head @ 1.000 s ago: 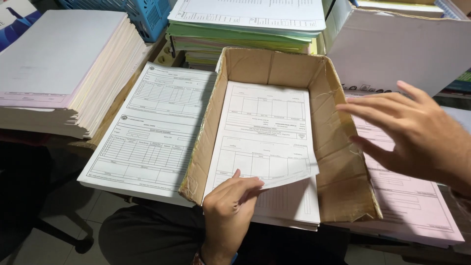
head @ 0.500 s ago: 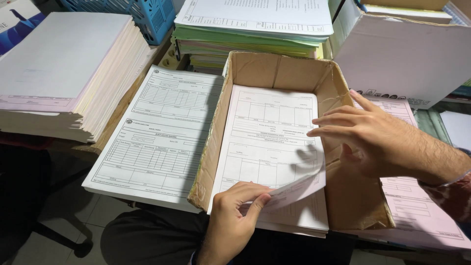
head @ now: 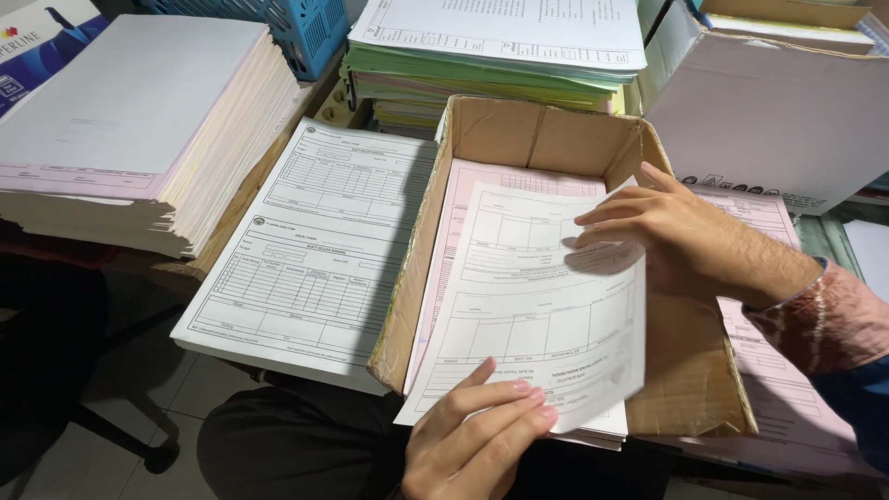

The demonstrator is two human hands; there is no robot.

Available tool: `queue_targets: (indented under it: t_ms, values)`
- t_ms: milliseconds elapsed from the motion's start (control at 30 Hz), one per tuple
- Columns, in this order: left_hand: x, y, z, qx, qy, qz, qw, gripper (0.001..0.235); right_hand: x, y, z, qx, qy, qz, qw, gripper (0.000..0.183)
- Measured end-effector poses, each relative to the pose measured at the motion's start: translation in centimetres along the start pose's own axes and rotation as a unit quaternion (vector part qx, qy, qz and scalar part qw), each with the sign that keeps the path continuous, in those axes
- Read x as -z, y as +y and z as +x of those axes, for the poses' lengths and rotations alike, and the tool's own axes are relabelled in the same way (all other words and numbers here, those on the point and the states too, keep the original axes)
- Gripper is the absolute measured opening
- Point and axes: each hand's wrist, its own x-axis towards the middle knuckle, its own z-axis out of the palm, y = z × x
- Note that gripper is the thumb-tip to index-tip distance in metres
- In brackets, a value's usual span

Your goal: Sorting and collating printed forms into a cardboard box and onto various stacks

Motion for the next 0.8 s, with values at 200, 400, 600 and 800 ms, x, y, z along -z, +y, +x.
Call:
queue_targets:
  t_ms: [200, 400, 600, 800]
  values:
    - [1.3, -0.3, 0.4, -0.082, -0.017, 0.046, 0.995, 0.002, 4.2, -1.6, -1.8, -0.023, 0.122, -0.006, 0.992, 0.036]
    - [5.2, -1.2, 5.2, -0.165, -0.144, 0.039, 0.975, 0.026, 5.8, -0.7, -6.7, -0.093, 0.240, -0.020, 0.966, 0.024]
    - [8.7, -1.1, 9.7, -0.269, -0.247, 0.102, 0.925, 0.032, -1.3, 7.2, -13.1, -0.149, 0.303, 0.041, 0.940, 0.036]
    - [10.5, -2.6, 10.0, -0.249, -0.255, 0.066, 0.932, 0.030, -9.4, 13.5, -15.5, -0.129, 0.353, 0.099, 0.921, 0.037]
